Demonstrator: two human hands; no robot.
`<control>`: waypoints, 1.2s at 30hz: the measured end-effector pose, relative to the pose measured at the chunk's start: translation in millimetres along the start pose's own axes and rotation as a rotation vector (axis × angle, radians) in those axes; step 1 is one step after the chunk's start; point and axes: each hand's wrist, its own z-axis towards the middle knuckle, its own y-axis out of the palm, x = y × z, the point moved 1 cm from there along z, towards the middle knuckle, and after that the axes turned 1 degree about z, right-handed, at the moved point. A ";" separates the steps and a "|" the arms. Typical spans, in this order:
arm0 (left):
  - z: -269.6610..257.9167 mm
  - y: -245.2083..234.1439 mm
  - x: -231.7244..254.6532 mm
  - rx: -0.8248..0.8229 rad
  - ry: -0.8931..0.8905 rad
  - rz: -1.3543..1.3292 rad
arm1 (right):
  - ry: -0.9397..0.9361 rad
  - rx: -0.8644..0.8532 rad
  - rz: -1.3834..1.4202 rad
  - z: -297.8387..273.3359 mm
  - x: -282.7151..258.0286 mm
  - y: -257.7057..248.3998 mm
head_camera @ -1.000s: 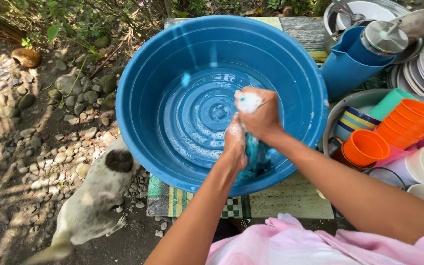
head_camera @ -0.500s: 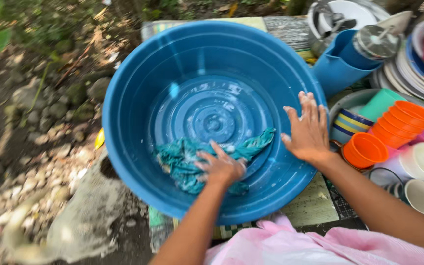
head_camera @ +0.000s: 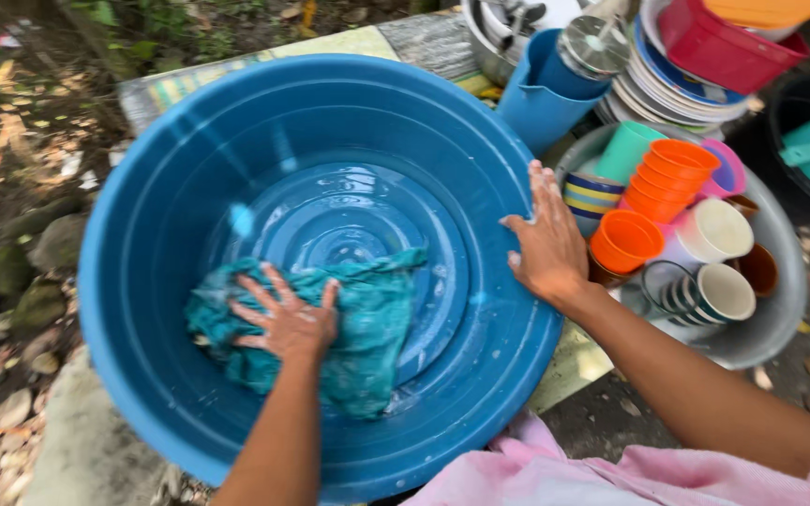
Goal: The person washes several plastic cups, bowls, and containers in a large bowl of soapy water using a sponge before transferring the items into a larger blue basin.
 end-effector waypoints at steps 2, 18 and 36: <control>24.6 -2.4 -5.2 0.023 0.057 -0.046 | -0.041 0.075 0.100 -2.3 1.5 -3.4; 140.1 -16.7 118.0 -0.347 0.377 0.114 | 0.172 0.141 0.272 -17.3 35.6 10.3; -66.4 95.6 146.1 -0.251 1.566 0.161 | 0.190 0.139 0.215 -16.2 31.8 9.1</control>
